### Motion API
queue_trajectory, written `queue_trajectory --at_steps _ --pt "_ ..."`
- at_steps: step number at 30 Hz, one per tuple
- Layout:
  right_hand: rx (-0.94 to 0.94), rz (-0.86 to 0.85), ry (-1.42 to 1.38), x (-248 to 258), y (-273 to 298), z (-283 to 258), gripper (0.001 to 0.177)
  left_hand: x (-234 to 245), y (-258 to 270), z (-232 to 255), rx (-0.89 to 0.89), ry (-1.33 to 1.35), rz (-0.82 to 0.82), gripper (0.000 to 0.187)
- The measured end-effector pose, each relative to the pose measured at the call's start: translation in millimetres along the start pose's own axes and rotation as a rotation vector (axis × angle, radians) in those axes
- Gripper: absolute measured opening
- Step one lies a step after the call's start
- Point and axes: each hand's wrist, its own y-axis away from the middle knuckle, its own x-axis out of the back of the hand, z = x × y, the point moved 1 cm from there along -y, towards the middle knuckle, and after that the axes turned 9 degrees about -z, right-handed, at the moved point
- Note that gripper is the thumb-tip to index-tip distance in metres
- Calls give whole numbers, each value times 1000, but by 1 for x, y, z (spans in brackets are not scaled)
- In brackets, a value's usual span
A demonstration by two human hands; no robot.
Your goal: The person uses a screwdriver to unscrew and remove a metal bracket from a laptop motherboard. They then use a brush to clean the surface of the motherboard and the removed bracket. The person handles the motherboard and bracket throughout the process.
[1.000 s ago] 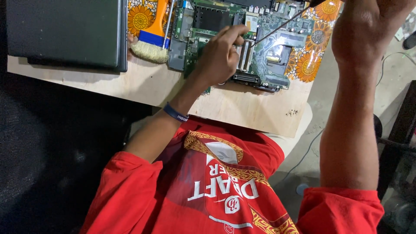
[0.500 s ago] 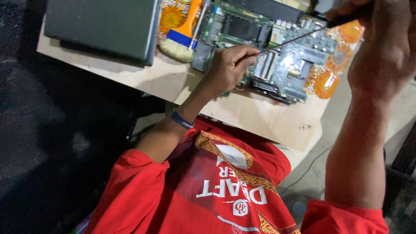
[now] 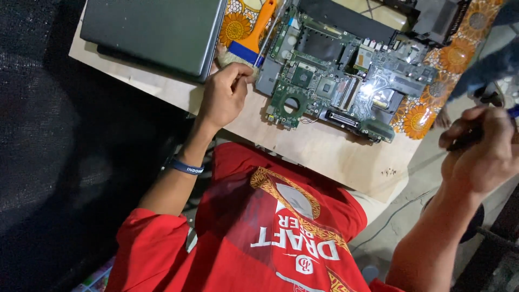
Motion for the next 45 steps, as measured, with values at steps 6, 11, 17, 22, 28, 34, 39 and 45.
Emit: queue_trajectory --at_steps 6,11,17,22,28,34,39,45 --pt "-1 -307 472 -12 28 -5 34 -19 -17 -16 8 -153 -4 5" --pt "-296 -311 697 -23 45 18 32 -21 -51 -28 26 -205 -2 2" --pt "-214 -347 824 -23 58 51 36 -24 -105 -54 3 -223 23 11" --pt "-187 -305 781 -19 63 63 32 -48 -158 -54 -53 -187 -63 21" --pt "-74 -252 910 -17 63 89 38 -104 -228 -34 -367 -260 -19 19" --pt "-65 -213 978 -13 65 102 39 -219 -281 20 -437 -314 -98 17" --pt "22 -226 954 -17 68 100 37 -289 -305 19 -531 -463 -26 27" --pt "61 -217 982 -18 67 102 35 -306 -315 18 -157 -531 -245 14"
